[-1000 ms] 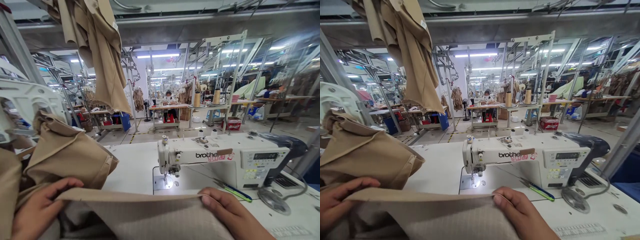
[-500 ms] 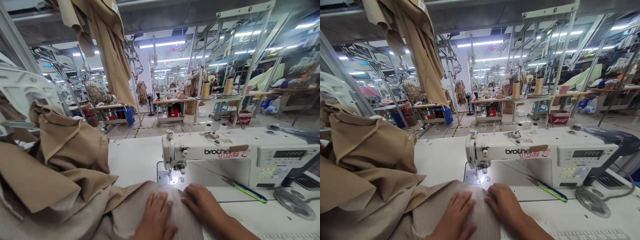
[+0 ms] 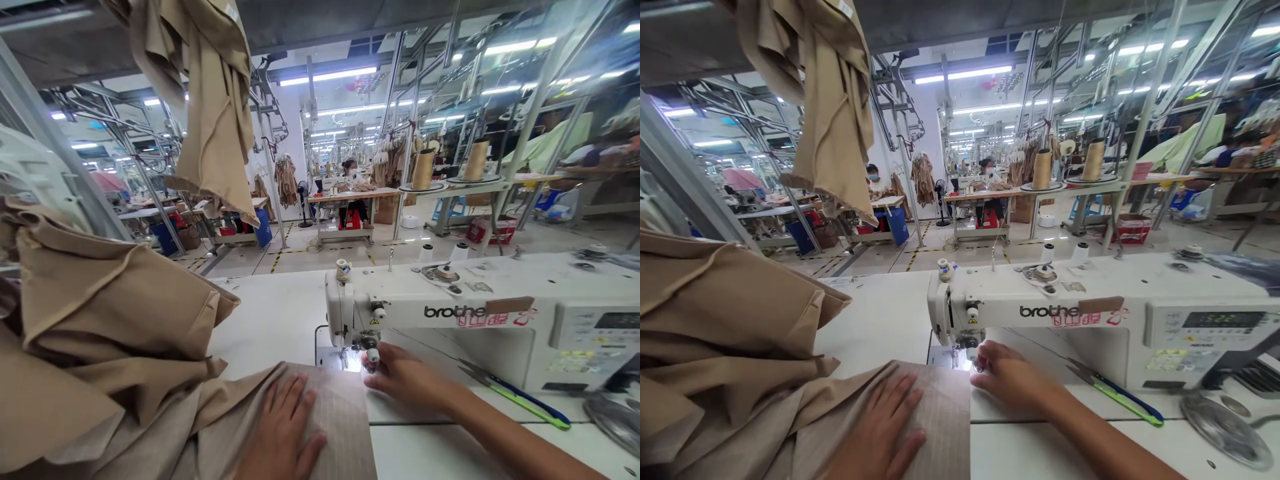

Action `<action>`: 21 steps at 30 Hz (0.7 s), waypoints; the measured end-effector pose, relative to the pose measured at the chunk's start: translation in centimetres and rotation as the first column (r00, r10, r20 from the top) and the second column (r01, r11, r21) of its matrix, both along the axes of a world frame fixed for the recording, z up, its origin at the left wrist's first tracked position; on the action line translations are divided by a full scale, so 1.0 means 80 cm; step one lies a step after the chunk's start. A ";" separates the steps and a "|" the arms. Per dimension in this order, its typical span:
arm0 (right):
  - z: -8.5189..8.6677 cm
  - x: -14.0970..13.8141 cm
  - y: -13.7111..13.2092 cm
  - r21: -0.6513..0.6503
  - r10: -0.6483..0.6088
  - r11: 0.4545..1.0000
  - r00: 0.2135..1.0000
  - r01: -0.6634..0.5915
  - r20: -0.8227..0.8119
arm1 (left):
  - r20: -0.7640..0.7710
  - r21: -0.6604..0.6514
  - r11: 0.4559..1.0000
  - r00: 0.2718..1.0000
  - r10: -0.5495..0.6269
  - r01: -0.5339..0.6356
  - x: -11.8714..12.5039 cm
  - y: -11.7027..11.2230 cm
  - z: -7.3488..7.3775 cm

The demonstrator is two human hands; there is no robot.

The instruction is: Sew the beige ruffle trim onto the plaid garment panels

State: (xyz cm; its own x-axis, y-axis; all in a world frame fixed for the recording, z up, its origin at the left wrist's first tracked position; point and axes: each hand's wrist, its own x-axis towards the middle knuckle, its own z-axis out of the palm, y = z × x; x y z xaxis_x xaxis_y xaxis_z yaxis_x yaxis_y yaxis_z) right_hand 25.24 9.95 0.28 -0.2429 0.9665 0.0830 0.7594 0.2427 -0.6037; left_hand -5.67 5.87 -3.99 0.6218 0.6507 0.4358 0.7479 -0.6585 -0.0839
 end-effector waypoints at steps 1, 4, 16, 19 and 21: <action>-0.002 0.003 0.006 -0.005 -0.011 1.000 1.000 0.011 -0.026 | -0.009 -0.039 0.999 0.999 0.036 -0.036 0.001 -0.001 0.001; -0.013 0.013 0.020 -0.001 -0.051 0.999 0.991 0.051 -0.122 | -0.054 -0.174 0.974 0.989 0.137 -0.145 0.008 -0.001 0.009; -0.032 0.033 0.031 0.011 -0.143 0.988 0.956 0.151 -0.255 | -0.073 -0.267 0.942 0.979 0.191 -0.204 0.022 0.011 0.017; -0.033 0.033 0.030 -0.001 -0.138 0.990 0.957 0.142 -0.256 | -0.074 -0.256 0.947 0.981 0.180 -0.193 0.022 0.013 0.017; -0.037 0.034 0.028 -0.008 -0.139 0.990 0.957 0.142 -0.253 | -0.060 -0.241 0.953 0.983 0.173 -0.182 0.024 0.011 0.020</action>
